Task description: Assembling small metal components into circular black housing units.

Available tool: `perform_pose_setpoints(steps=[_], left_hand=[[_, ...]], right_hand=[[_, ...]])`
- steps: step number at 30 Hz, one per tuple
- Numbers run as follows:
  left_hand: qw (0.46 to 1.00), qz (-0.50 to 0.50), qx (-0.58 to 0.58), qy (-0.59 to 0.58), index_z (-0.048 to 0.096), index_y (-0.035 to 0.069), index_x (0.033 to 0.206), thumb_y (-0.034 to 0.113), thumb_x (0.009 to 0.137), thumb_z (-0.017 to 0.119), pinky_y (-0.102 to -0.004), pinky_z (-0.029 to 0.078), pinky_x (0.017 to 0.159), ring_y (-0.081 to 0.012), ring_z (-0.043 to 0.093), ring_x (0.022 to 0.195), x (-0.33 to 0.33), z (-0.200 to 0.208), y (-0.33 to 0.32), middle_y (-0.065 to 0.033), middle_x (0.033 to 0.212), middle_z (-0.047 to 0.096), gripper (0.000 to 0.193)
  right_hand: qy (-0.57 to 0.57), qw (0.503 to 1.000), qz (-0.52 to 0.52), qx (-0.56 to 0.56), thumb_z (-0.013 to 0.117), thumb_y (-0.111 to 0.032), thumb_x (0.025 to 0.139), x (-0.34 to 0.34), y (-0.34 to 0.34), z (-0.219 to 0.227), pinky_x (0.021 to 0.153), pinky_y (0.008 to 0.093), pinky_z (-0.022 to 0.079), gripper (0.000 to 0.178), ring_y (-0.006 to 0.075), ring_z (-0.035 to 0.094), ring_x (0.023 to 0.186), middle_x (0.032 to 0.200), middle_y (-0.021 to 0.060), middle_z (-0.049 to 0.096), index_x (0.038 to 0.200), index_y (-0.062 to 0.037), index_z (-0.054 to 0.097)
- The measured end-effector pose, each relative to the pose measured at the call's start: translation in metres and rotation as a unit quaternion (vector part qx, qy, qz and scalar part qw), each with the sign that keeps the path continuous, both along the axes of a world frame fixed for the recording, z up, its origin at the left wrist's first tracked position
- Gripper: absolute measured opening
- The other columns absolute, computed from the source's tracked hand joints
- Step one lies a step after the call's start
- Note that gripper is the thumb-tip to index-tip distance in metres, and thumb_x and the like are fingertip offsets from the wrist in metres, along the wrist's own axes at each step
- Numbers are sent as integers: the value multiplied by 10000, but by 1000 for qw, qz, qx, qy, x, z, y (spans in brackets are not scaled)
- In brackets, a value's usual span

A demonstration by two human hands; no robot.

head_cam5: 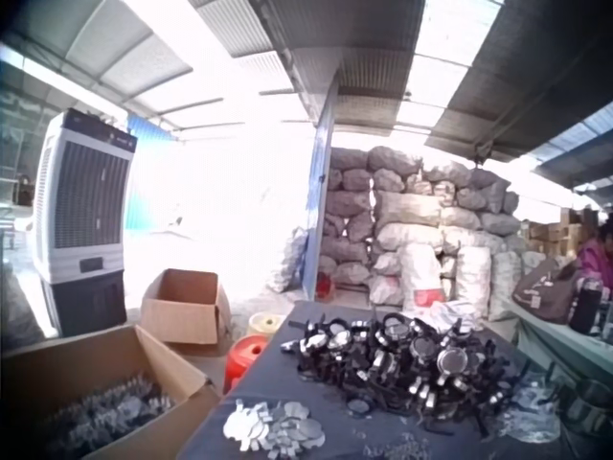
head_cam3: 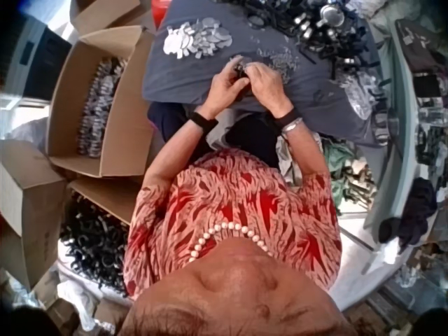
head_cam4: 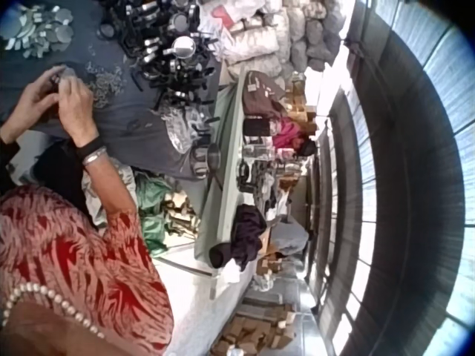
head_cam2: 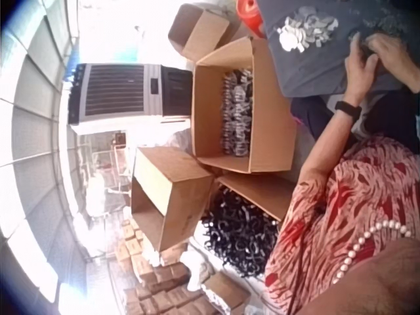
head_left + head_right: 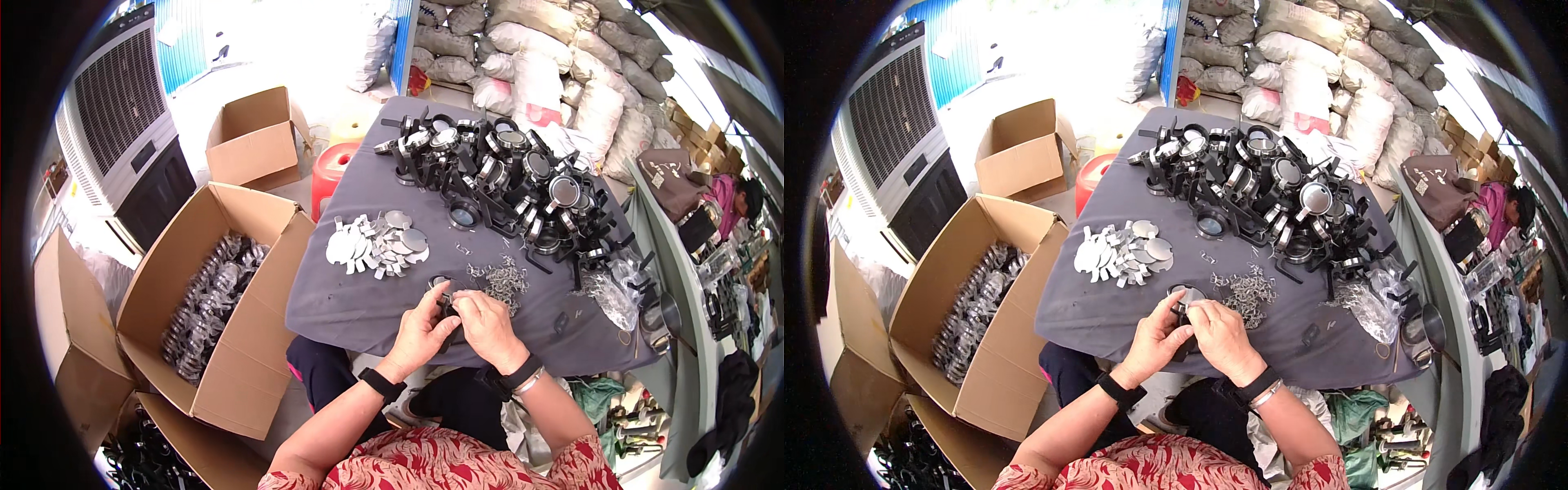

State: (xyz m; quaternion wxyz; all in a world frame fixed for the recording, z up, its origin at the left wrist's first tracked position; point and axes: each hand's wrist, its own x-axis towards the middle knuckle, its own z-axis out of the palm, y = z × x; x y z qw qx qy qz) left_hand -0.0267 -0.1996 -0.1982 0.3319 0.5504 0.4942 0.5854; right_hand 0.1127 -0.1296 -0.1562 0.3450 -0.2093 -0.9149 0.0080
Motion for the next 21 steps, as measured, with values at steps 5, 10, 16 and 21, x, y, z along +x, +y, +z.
perform_pose_setpoints(steps=[5, 10, 16, 21], left_hand=[[1000, -2, 6, -23, 462, 38, 1301, 94, 854, 668, -220, 412, 557, -46, 460, 608, 2, -5, 1, 0, 673, 535, 495], [1000, -3, 14, -19, 502, 17, 1229, 85, 861, 653, -224, 424, 571, -53, 483, 618, 5, 1, 2, -9, 694, 564, 403], [1000, -4, -16, -22, 521, 17, 1189, 37, 862, 560, -229, 424, 587, -61, 485, 609, -3, 6, 3, -26, 686, 577, 330], [999, 35, -18, -18, 537, 19, 1115, 35, 865, 536, -235, 416, 564, -55, 474, 599, 2, 6, 7, -26, 639, 571, 251]], right_hand=[[-27, 999, 26, 14, 591, -35, 762, 1, -1, 9, 665, 370, 532, 107, 274, 637, 803, 881, 113, 624, 848, -8, 532], [1, 1000, 26, -13, 595, -29, 753, 4, 2, 4, 654, 360, 532, 116, 271, 639, 776, 859, 105, 626, 853, -21, 537], [-1, 999, 39, 3, 589, -19, 751, -1, 5, 5, 652, 363, 532, 118, 273, 641, 771, 847, 102, 626, 856, -27, 537], [0, 998, 62, -24, 619, -43, 775, 0, 9, 8, 641, 348, 525, 102, 269, 646, 760, 837, 100, 635, 860, -24, 565]])
